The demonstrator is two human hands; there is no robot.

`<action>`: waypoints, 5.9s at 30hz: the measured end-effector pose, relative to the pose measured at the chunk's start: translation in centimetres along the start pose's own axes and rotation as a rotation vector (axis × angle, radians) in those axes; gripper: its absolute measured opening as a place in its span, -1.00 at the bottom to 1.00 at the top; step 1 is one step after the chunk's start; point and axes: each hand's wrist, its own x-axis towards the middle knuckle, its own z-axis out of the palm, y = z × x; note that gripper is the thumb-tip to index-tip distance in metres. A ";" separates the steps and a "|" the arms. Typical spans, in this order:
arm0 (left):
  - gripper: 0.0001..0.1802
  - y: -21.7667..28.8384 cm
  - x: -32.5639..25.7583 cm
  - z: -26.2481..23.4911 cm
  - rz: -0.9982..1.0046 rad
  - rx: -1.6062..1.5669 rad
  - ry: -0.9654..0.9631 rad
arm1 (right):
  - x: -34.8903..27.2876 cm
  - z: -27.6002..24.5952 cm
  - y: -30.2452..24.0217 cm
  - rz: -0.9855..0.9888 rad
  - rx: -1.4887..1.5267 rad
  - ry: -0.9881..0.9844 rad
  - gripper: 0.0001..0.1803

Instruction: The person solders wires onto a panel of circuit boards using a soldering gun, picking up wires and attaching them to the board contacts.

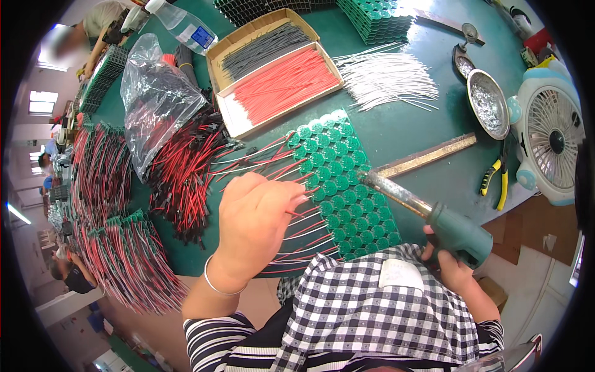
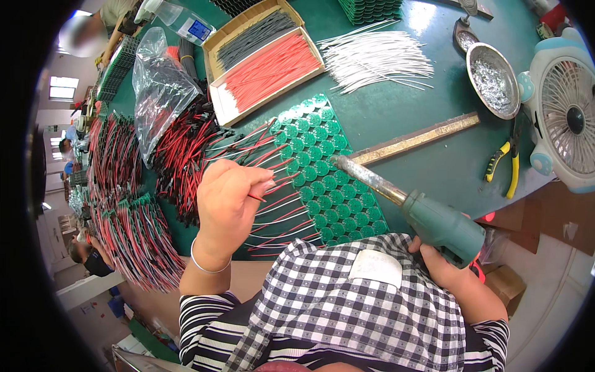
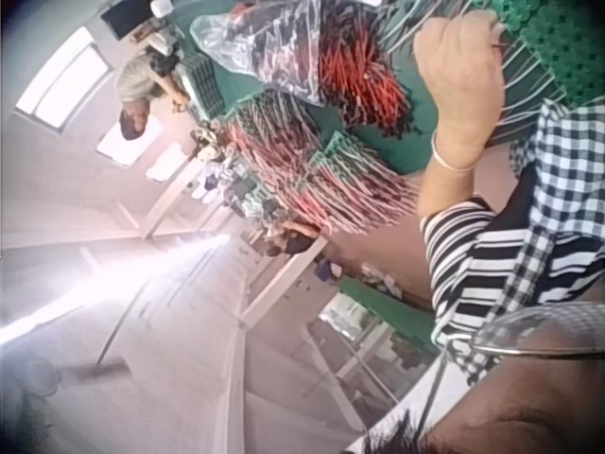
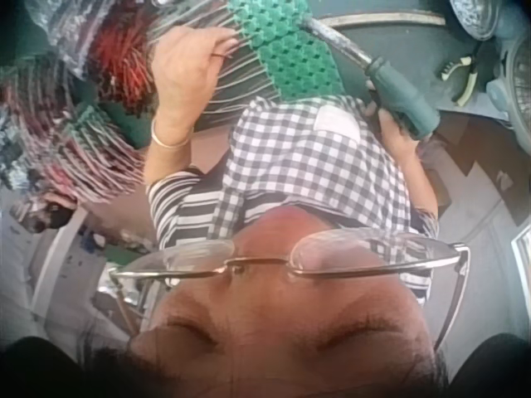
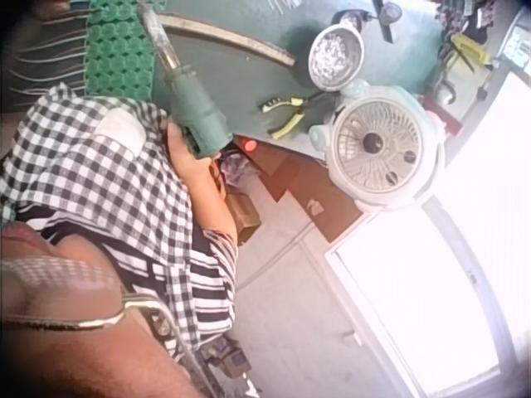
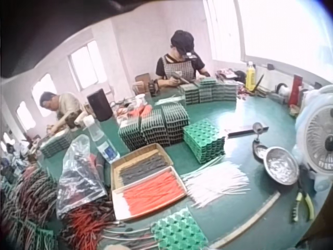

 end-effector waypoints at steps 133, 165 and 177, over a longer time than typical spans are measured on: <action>-0.55 5.4 -1.2 2.5 0.509 0.379 -0.048 | 7.0 6.3 -2.2 0.119 0.372 -0.036 -0.70; -0.83 1.3 -4.6 4.7 0.013 0.089 0.030 | 1.0 -0.7 -1.0 -0.304 -0.724 -0.207 -0.74; -0.79 1.4 -4.5 4.7 -0.015 0.014 0.006 | -0.1 -0.2 -0.3 -0.213 -0.722 -0.156 -0.77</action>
